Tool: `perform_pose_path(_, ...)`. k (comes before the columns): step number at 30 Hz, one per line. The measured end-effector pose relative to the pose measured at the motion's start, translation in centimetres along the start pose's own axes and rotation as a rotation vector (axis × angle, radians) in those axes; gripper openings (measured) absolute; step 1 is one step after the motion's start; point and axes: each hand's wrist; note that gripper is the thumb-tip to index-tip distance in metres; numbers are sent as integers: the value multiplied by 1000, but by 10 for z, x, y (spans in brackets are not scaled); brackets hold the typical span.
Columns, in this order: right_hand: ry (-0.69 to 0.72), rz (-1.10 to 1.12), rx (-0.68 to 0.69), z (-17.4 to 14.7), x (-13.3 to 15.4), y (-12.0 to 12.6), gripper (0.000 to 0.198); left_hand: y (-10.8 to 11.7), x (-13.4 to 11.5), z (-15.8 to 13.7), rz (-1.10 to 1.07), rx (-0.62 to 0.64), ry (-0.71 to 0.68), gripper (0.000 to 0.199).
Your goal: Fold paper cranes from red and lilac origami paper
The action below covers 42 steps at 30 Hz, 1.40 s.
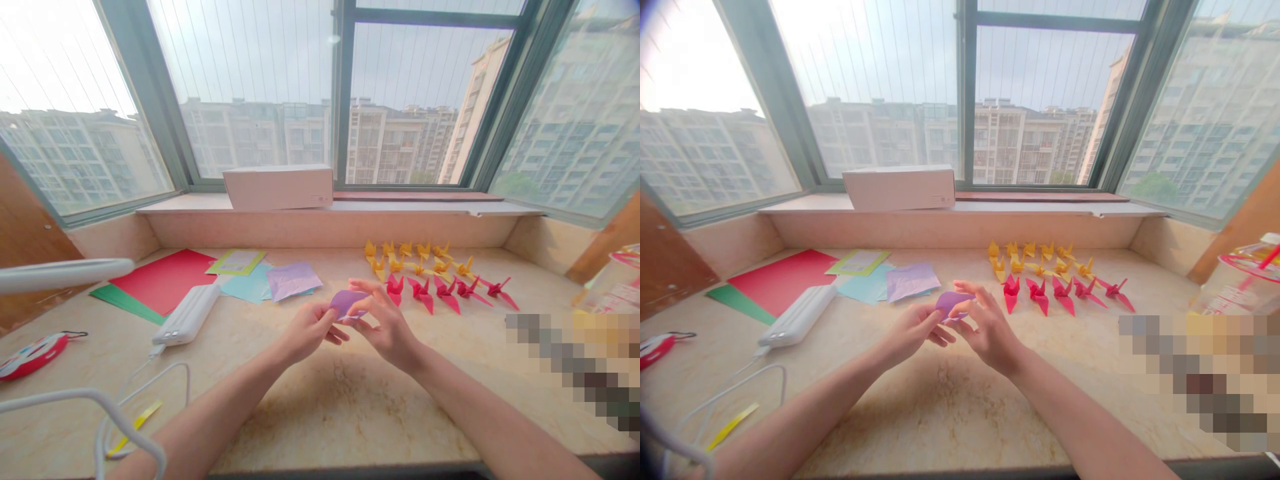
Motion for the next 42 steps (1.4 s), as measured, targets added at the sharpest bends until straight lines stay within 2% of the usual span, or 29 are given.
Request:
perform_pose_path(3, -54, -69, 3, 0, -2, 1, 3, 2, -1, 1, -110, -54, -54, 46)
perform_pose_path(8, -102, -41, -99, 3, -3, 2, 7, 5, -2, 1, -263, -77, -112, 34)
perform_pose_path(14, -187, 114, -164, 8, -2, 4, 13, 4, -2, -2, -241, 42, -135, 40)
perform_pose_path(21, -313, 273, -154, 10, -7, 5, 25, -3, -3, -6, -153, 157, -150, 42)
perform_pose_path(28, -406, 476, -164, 11, -7, 2, 31, -3, 4, 2, -126, 19, -137, 44)
perform_pose_path(35, -506, 638, -288, 15, -6, 4, 34, -2, -3, 0, -159, 17, -141, 39)
perform_pose_path(38, -514, 646, -257, 14, -6, 2, 37, -2, -4, 1, -148, -41, -139, 37)
perform_pose_path(40, -534, 694, -179, 13, -6, 0, 47, -1, -4, 3, -122, -67, -147, 36)
perform_pose_path(42, -553, 767, -66, 12, -5, -2, 52, 0, -3, 4, -88, -42, -151, 37)
Point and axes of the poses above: each hand's wrist, its own z-axis towards the middle knuckle, its own y-axis out of the back of the hand, x = y × z, and after that the axes turned 9 degrees about x, right-handed
